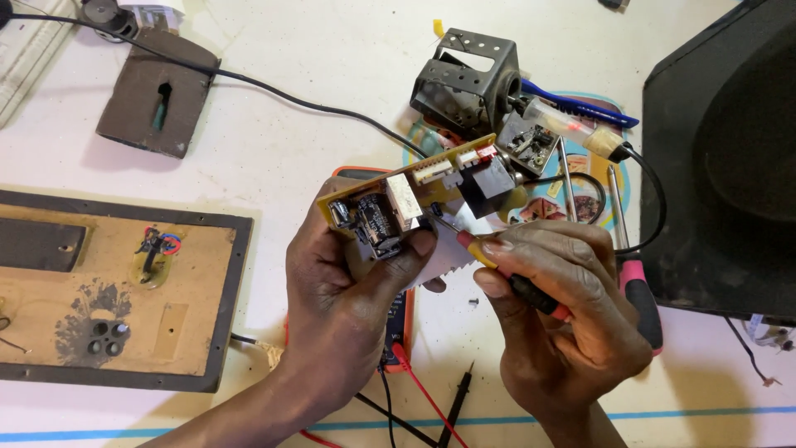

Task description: Assembling a heatsink and electronic components onto a circuit board using a screwdriver

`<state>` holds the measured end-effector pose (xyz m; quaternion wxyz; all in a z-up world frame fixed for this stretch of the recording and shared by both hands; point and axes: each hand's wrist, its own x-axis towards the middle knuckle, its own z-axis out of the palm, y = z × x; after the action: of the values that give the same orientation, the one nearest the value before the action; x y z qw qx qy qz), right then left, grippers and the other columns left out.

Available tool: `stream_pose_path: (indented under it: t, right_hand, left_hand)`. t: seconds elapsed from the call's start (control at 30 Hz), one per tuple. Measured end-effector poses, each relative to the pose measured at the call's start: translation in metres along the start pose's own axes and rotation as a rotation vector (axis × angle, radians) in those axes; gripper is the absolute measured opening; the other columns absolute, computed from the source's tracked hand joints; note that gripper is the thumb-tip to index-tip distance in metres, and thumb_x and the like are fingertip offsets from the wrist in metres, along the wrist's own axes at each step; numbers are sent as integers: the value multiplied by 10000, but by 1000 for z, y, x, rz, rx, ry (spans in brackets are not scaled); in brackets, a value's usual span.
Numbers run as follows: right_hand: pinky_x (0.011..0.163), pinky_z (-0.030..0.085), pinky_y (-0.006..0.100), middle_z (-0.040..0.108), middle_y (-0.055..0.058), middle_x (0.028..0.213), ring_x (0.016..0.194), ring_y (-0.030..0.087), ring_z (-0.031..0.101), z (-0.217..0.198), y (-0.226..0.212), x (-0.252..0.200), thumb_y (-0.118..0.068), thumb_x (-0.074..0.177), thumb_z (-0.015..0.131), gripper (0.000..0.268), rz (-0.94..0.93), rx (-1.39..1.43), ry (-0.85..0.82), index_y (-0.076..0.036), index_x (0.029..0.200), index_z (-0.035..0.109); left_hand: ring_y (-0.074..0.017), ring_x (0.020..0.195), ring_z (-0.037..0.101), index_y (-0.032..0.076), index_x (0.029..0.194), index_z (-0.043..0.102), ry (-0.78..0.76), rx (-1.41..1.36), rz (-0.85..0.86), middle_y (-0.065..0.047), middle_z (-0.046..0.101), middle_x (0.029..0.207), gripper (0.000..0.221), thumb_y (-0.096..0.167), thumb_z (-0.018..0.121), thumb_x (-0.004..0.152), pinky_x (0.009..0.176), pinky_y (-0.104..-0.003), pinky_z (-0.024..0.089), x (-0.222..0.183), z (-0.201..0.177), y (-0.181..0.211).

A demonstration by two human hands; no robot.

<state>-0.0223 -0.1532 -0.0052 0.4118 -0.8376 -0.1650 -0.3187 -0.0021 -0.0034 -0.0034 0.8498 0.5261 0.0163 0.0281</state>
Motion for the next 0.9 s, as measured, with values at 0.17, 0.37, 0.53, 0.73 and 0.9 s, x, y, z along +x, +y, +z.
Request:
stream_pose_path:
  t: [0.17,0.37,0.53,0.73,0.9]
  right_hand:
    - [932,541,410,751,183,976,914,306,712,3,2,-1,-49,941,662,110,-49,-27,29,50,992,661]
    - [884,557,393,718,182,957,901,311,677,5,3,-6,-83,961,643,144,-9,-5,94,48,1020,629]
    - [945,538,402,700,172,965,938,305,648,5,6,-9,-115,964,651,172,59,38,82,38,1037,626]
    - [974,579,446,691,191,978,960,316,648,5,6,-11,-89,967,668,177,109,61,83,59,1044,608]
    - [1011,584,480,677,214,986,983,358,670,6,8,-12,-117,983,639,212,123,81,113,81,1047,595]
  left_hand:
    - [-247,722,694,28,1064,588,44,-3,-46,-128,694,882,278,3,723,822,530,-386,658,1,1,-4]
    - [-252,722,685,35,1031,591,45,21,-88,-124,703,879,256,27,725,814,516,-394,661,0,1,-3]
    - [-259,781,727,46,1062,599,12,50,-41,-124,714,952,272,90,736,832,515,-374,684,-1,0,-2]
    - [-201,740,675,56,1077,617,38,42,-49,-89,682,910,288,44,741,817,511,-364,661,-1,-1,-3]
    - [-195,789,665,46,1121,619,0,30,-5,-85,662,956,302,22,720,837,525,-352,648,-2,-1,-1]
